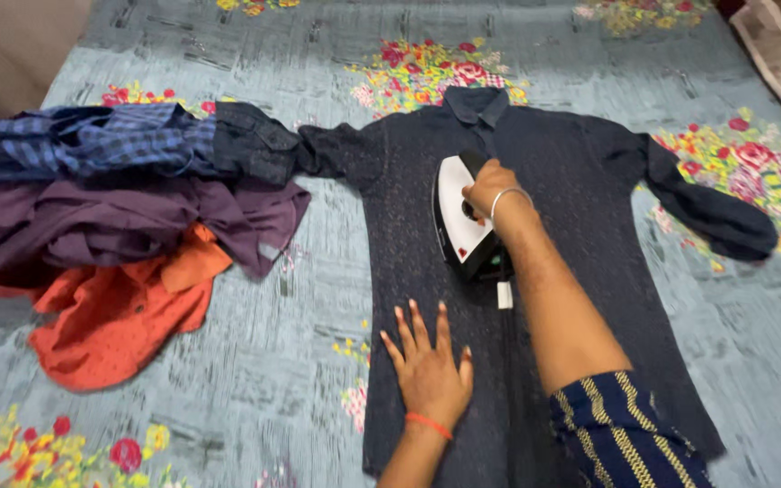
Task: The person irons a dark patterned long-sleeved shirt on a bed. They repeatedly smooth the fabric, use a white iron to press the body and sleeves, and flip the shirt to iron both sides.
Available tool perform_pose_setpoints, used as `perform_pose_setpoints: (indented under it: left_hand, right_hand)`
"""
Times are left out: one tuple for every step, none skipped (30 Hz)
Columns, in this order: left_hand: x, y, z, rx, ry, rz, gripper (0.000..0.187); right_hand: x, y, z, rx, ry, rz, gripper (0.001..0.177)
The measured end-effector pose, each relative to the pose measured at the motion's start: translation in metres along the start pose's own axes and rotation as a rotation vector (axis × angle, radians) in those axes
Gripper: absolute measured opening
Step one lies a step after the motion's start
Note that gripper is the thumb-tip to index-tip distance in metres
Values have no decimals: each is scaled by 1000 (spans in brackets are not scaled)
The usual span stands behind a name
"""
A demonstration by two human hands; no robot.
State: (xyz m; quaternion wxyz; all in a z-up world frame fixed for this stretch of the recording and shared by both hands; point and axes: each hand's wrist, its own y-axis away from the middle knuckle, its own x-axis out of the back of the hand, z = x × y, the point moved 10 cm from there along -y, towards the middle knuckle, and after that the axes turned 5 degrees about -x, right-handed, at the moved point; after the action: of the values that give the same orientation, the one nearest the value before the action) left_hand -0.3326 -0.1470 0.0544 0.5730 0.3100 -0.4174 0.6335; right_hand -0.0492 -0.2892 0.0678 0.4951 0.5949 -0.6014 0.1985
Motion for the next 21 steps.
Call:
perform_pose_setpoints:
  left_hand:
    - [0,-1,1,-1,-2,2,80]
    - [0,-2,2,-5,-4,3,80]
    - [-1,-2,1,-8,-7,4,80]
    - [-3,-4,1,-5,-3,-1,81]
    - [-6,-5,0,-1,1,-5,82]
    - [-10,-5,-2,5,6,-13,83]
    - [-14,-5,-4,14,13,-28,86]
    - [-19,-6,-6,20,17,-39,88]
    - [-24,-7,-8,27,23,-51,90]
    - [-30,-8,-10,36,27,-79,92]
    - [-36,-8,-12,46,32,-107,93]
    - [-40,-9,-14,51,36,-136,94]
    - [-39,-10,-14,44,40,-125,95]
    - [-38,-12,-13,33,45,-110,96]
    - [-35,-13,-12,22,49,-95,97]
    - [-39,-10,-14,52,56,-150,95]
    - [-42,-8,-16,82,62,-205,93]
    - [-43,-8,-17,108,71,-254,91]
    - [-33,-11,-13,85,63,-193,90]
    - [-23,-13,-10,61,55,-135,89]
    - [-13,-11,-6,38,47,-77,88]
  right_hand:
    - [4,-14,-9,21,12,21,55]
    - [10,-26,-16,41,22,43,55]
    - [16,-39,-23,60,33,65,55]
    - [20,-52,-32,71,47,76,56]
    - [25,-66,-41,81,61,86,57]
    - [24,-77,-47,91,77,93,59]
    - [21,-89,-49,63,56,72,57]
    - [20,-103,-53,38,33,53,56]
    - [18,-115,-55,13,11,34,55]
    - [21,-125,-65,56,44,75,57]
    - [25,-134,-74,99,77,117,59]
    - [29,-141,-83,141,107,160,61]
    - [25,-149,-83,119,100,119,60]
    - [25,-155,-83,100,93,81,60]
    - [23,-159,-81,80,86,44,60]
    - [21,-159,-80,92,117,46,60]
    - [19,-157,-79,105,147,49,60]
    - [23,-155,-78,118,178,59,60]
    - [21,-150,-75,134,197,48,61]
    - [16,-140,-67,146,216,35,62]
    - [13,-130,-61,158,235,22,63]
